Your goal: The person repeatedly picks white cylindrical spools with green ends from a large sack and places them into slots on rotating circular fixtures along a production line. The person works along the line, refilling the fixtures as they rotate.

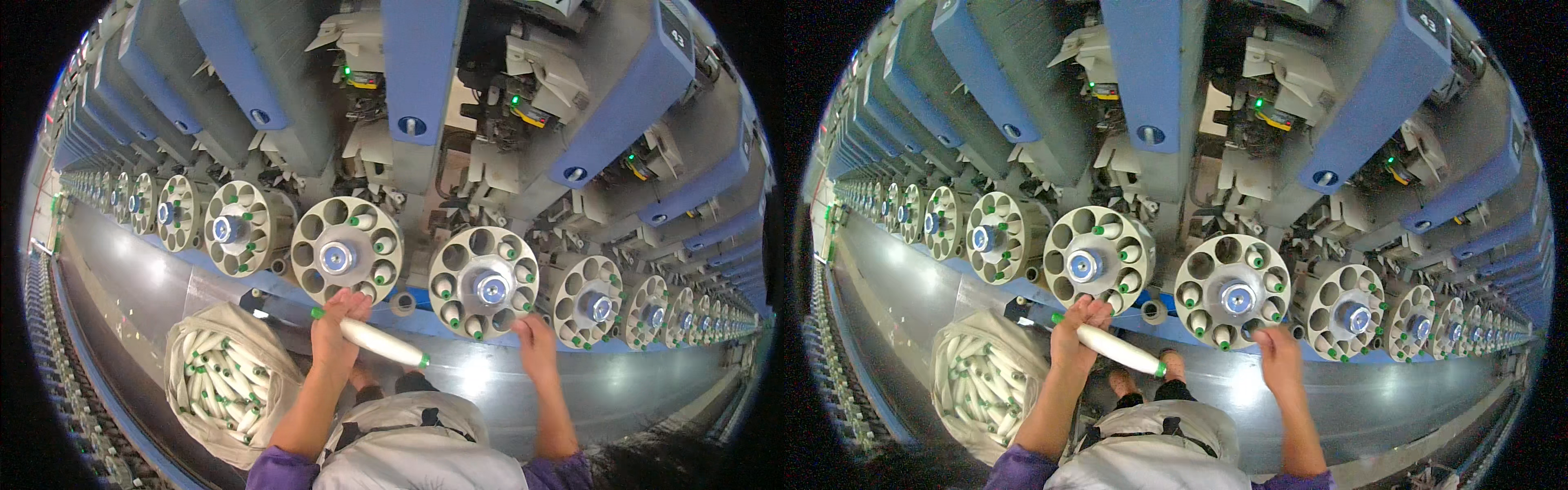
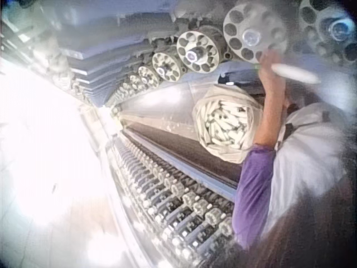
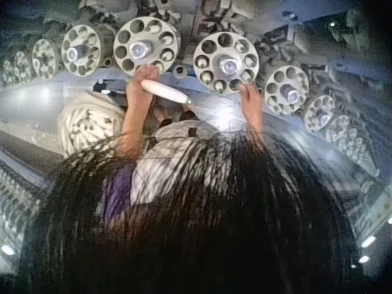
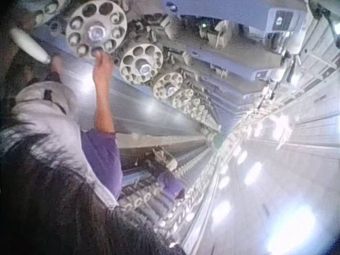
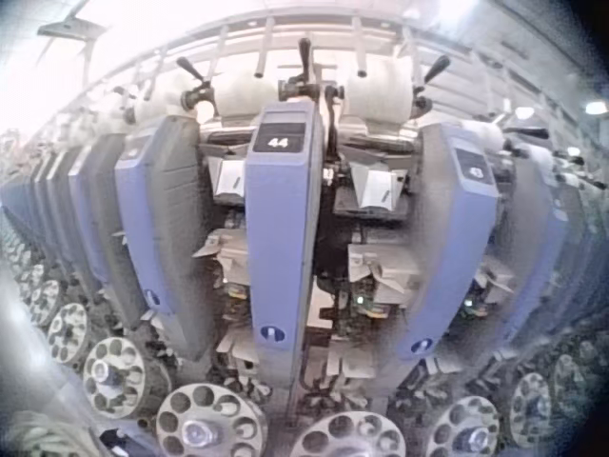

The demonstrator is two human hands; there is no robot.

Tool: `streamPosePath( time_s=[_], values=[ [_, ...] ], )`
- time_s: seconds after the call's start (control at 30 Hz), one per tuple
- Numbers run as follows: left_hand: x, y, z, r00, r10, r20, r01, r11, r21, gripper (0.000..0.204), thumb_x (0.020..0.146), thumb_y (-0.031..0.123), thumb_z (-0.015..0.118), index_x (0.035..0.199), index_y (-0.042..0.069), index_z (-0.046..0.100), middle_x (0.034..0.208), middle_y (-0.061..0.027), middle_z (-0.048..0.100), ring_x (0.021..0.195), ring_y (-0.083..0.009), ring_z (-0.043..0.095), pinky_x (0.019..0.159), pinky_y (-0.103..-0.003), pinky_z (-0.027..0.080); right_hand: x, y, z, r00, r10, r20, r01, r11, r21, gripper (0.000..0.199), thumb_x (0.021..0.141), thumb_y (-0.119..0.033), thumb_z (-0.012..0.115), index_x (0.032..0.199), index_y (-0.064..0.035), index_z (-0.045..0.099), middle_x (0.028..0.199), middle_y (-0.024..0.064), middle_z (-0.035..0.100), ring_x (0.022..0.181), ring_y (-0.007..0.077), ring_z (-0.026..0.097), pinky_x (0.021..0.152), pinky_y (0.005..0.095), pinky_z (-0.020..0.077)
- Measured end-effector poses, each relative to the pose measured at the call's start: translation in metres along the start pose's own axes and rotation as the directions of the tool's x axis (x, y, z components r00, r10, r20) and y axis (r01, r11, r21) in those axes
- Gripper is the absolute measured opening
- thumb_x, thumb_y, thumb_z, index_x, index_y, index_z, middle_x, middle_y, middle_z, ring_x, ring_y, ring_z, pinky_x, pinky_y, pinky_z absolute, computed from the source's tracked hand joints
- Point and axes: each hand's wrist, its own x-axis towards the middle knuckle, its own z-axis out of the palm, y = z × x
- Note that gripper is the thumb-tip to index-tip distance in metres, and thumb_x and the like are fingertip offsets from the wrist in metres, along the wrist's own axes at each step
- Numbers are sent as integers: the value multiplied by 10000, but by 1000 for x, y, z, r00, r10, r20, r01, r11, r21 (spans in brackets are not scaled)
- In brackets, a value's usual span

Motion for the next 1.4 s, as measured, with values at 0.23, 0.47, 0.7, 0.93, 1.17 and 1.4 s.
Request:
streamPosePath(
  time_s=[0.23,0.47,0.7,0.93,1.17,1.4],
  values=[
    [-18,-7,30,995,-99,4,98,993,59,251,1031,294,636,1046,44,623,758,-68,611,692,-271,641,691,-445,566,57,-58,62,618,-467,632,323,884,337,430,1003,-342,678,1356,-102,627,1349,112,656,1179,297,636,1064,433,453],
    [-32,-43,42,859,-496,128,472,864,176,424,1071,446,544,1038,28,611,1126,-158,636,1120,-396,630,959,-669,537,77,3,-12,848,-293,-441,236,955,-181,244,968,-205,713,1188,-101,701,1154,116,644,1132,304,597,995,386,457],
    [-9,-200,119,483,-410,774,-611,475,633,369,883,287,790,1201,105,749,1242,-170,678,1163,-353,626,1001,-465,490,53,-12,-30,835,-315,-451,434,882,187,262,1021,-196,654,1239,-53,638,1176,100,615,1100,229,575,967,339,455],
    [-14,-155,45,583,-295,757,-670,352,654,571,891,153,750,1404,40,527,1496,-312,429,1342,-472,499,1109,-505,453,61,-59,62,988,-135,-73,153,885,441,264,1068,-201,602,1260,-21,599,1172,67,600,1033,157,559,922,296,458],
    [-43,47,-326,673,703,-232,6,309,951,204,978,61,642,1168,9,696,1123,-156,676,959,-277,707,796,-370,574,-6,-201,240,724,-490,485,279,851,444,227,974,-129,667,1172,-22,636,1069,86,622,962,197,600,889,331,494],
    [-137,178,-526,143,908,-394,618,229,752,740,820,257,818,1447,31,498,1390,-270,500,1311,-454,451,1103,-560,359,-96,-370,489,392,-741,545,581,659,478,407,922,-152,703,1281,-3,580,1216,189,561,1138,357,568,976,445,459]
  ],
)
